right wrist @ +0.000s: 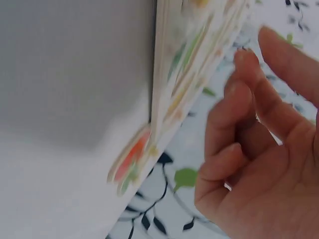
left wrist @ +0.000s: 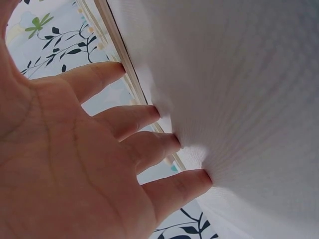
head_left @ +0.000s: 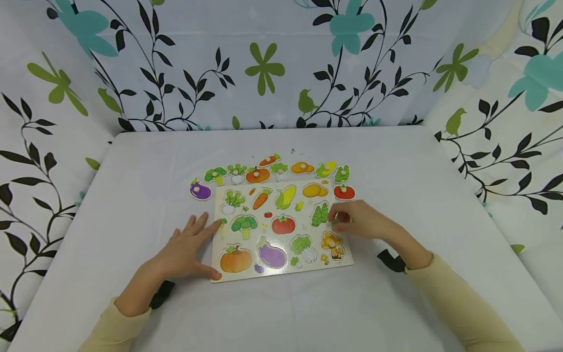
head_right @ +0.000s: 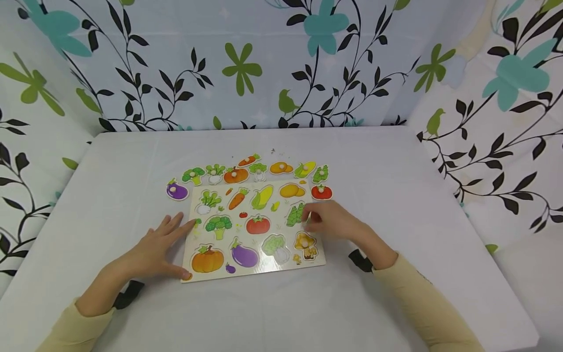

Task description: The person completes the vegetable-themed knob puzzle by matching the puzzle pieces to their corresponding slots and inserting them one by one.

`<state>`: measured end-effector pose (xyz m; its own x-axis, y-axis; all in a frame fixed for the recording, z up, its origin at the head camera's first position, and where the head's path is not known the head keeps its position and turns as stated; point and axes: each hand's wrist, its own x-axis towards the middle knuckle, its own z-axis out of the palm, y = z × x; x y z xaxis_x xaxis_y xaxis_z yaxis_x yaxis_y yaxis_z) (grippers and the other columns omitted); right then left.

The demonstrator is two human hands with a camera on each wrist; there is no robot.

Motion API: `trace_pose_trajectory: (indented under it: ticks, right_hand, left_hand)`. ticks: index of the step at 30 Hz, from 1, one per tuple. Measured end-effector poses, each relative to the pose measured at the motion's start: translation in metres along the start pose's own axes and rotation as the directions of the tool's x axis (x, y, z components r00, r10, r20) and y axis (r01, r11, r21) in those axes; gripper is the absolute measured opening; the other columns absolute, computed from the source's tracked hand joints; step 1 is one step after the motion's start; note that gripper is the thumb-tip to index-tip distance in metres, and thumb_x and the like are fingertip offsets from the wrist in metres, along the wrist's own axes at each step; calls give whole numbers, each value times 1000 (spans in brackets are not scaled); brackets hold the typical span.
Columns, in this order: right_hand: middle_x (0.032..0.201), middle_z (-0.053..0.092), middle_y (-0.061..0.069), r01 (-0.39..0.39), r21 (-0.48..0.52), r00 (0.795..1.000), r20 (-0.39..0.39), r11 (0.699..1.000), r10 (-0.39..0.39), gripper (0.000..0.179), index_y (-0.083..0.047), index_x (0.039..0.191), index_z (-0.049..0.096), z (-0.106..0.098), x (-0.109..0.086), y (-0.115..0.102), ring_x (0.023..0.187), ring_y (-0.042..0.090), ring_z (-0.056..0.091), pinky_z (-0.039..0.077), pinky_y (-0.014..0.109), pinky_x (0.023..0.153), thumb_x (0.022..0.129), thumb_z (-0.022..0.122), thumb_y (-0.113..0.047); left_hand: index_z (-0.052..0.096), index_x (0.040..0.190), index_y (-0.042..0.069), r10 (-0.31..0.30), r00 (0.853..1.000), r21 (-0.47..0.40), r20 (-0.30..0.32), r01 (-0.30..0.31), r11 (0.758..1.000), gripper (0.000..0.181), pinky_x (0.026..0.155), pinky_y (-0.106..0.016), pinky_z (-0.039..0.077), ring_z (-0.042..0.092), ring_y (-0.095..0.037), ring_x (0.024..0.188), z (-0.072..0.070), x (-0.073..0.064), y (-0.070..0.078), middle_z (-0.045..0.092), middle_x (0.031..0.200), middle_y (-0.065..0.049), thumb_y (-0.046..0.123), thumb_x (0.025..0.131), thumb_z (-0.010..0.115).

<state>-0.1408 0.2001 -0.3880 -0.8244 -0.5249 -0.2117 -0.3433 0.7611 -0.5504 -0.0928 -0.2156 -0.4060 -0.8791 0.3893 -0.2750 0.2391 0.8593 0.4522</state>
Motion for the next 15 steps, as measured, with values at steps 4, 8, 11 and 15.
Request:
trace_pose_trajectory:
  ticks: [4,8,11,15]
  right_hand:
    - [80,59,6,-79,-20,986,-151,997,75,17,-4,103,64,-23,14,19,73,19,51,43,26,61,88,71,-9]
    - [87,61,12,-180,-48,969,-179,982,169,24,-2,111,62,-34,29,42,75,22,52,43,28,62,88,68,-8]
    - [88,62,13,-227,-50,964,-155,973,217,26,-3,113,61,-39,38,57,74,23,53,44,29,63,88,67,-9]
    - [87,62,12,-240,-14,965,-109,971,237,26,-4,111,62,-40,48,68,74,22,54,44,29,65,88,69,-10]
  left_hand:
    - [34,152,11,-6,1000,-9,0,6,1000,118,108,-77,10,8,-55,145,-1,-1,2,15,160,-28,54,56,88]
    - [35,152,11,-11,1000,-13,2,11,1000,119,108,-77,9,8,-55,145,-1,-1,3,15,160,-28,54,56,89]
    - [35,152,10,-9,1000,-11,-1,9,1000,119,108,-77,10,8,-55,144,-1,-1,4,15,160,-28,54,55,89]
    - [35,152,10,-7,1000,-14,-4,7,1000,118,108,-77,9,8,-55,144,-1,-1,4,15,160,-28,53,55,89]
